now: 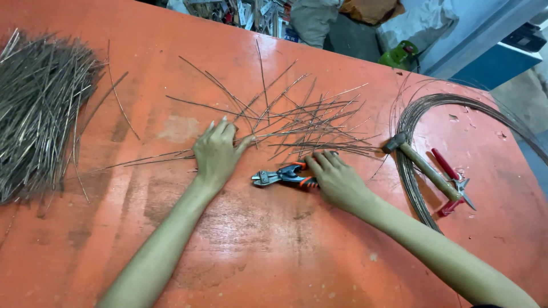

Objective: Cutting thin metal wires into smaller segments using hand-held cutters on a workbench

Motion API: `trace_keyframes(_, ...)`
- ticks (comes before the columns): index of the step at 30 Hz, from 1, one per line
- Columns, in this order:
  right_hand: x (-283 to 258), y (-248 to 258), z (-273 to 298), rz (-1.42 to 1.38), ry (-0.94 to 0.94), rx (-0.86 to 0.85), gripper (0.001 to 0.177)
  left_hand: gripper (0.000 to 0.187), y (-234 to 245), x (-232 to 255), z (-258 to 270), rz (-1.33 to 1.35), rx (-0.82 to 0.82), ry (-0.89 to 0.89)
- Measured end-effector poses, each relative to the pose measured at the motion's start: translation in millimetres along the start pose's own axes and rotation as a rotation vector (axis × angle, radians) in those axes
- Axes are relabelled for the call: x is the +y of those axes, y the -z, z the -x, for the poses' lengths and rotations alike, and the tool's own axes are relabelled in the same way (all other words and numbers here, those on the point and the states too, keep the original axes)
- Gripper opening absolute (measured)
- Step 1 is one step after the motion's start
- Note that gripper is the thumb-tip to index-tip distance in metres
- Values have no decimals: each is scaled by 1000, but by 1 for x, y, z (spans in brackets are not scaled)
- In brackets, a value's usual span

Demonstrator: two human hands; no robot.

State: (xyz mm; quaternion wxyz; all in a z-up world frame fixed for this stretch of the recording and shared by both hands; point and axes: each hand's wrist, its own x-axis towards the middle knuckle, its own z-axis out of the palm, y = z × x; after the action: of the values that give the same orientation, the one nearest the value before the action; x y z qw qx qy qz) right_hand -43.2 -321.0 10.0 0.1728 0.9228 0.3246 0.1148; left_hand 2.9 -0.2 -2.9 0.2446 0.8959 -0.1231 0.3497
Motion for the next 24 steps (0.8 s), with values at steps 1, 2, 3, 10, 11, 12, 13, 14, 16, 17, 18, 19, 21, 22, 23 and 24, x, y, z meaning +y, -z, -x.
trace_keyframes(1, 1, 12, 0, -1, -6, 2, 89, 45, 1, 0, 1, 0, -1, -6)
trace_keyframes(2, 2, 24, 0, -136, -47, -91, 85, 42, 2, -1, 1, 2, -29, -6)
trace_keyframes(3, 6, 37, -3, -266, -83, -179, 82, 40, 2, -2, 0, 1, -49, -2)
trace_keyframes(10, 21, 95, 3, -1068, -527, -320, 49, 39, -9, -8, 5, 30, -96, 34)
trace_keyframes(11, 11, 106, -1, -1259, -502, -297, 59, 40, -12, -9, 6, 38, -105, 45)
trace_keyframes(12, 1, 118, -5, -1450, -473, -271, 69, 41, -14, -10, 6, 45, -114, 55)
trace_keyframes(13, -1, 122, -8, -1450, -471, -268, 69, 41, -10, -8, 5, 43, -112, 53)
trace_keyframes(14, -4, 126, -11, -1513, -526, -318, 78, 41, -6, -6, 4, 38, -117, 51)
trace_keyframes(16, -1, 128, -14, -1561, -568, -374, 88, 40, -9, -6, 2, 32, -108, 61)
trace_keyframes(17, -2, 124, -13, -1639, -598, -357, 91, 40, -14, -9, 4, 40, -113, 60)
trace_keyframes(18, -3, 120, -11, -1718, -630, -341, 94, 41, -19, -12, 7, 48, -118, 60)
trace_keyframes(19, 0, 88, -7, -1718, -637, -347, 94, 41, -12, -8, 5, 52, -124, 62)
trace_keyframes(21, 5, 25, -1, -1556, -630, -270, 45, 38, 3, -2, 1, 58, -122, 40)
trace_keyframes(22, 4, 41, -8, -1559, -632, -272, 45, 38, 0, -4, 3, 56, -126, 41)
trace_keyframes(23, 6, 58, -15, -1484, -617, -266, 39, 38, -4, -5, 4, 44, -119, 30)
trace_keyframes(24, 7, 74, -22, -1409, -602, -261, 35, 38, -7, -7, 5, 32, -111, 19)
